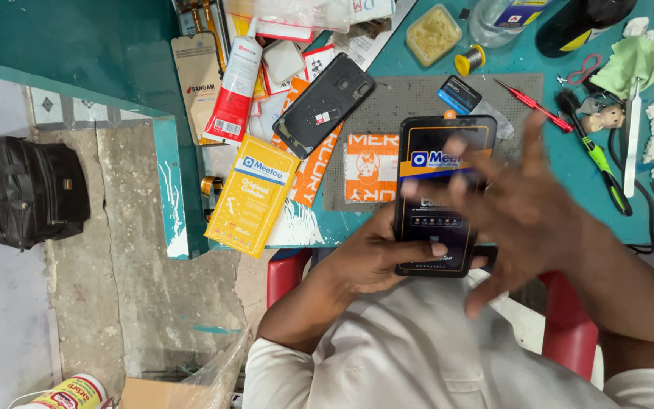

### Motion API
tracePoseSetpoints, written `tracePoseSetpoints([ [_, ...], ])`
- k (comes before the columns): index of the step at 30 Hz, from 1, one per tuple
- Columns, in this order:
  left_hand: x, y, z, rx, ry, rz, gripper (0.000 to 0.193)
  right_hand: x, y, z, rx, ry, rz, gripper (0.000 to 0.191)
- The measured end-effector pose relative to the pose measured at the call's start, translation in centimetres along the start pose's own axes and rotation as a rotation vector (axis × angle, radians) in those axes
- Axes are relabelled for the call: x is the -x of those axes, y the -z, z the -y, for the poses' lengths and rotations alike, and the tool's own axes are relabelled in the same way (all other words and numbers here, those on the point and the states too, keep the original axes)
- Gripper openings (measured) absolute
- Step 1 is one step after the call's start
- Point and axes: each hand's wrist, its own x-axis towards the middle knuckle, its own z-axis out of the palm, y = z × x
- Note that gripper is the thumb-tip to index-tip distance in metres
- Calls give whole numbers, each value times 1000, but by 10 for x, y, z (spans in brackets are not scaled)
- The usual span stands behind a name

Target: The person works at a repair bench on a Samsung smartphone, peeling the broken display off the frame and handling the flex cable of the old screen. They align a new replacement display onto the phone body, press it into place, then power the phone on and tap and swipe the screen to test it.

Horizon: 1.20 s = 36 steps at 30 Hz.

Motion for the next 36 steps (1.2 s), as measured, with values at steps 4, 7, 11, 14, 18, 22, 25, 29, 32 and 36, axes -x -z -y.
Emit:
tracePoseSetpoints([
  [4, -6, -7, -5, -21, -27, 22, 67, 2, 10, -17, 80, -199, -5, 135],
  [7, -9, -12, -9, 24, -28, 35, 69, 13, 10, -18, 70, -187, -101, 137],
  [11, -6, -16, -15, 32, -34, 6, 63, 33, -3, -1, -5, -14, -221, 129],
  [14, -6, -18, -19, 20, -52, 13, 64, 39, -9, -2, -16, 9, -230, 121],
  [18, -11, -20, -21, 41, -37, 17, 73, 37, -10, -24, 48, -125, -312, 110],
  [22, -12, -21, -21, 37, -31, 9, 73, 36, -19, -37, -132, -326, -534, 106],
  [25, -11, -20, -21, 33, -69, -22, 74, 39, -43, -31, -242, -367, -711, 100],
  [29, -14, -15, -21, -42, -165, -48, 75, 54, -77, -19, -118, -414, -805, 88],
  [32, -16, -11, -20, -48, -227, -28, 73, 68, -91, -14, 22, -448, -814, 82],
  [36, -20, -8, -17, 318, -283, 99, 92, 77, -97, -12, 95, -465, -808, 75],
])
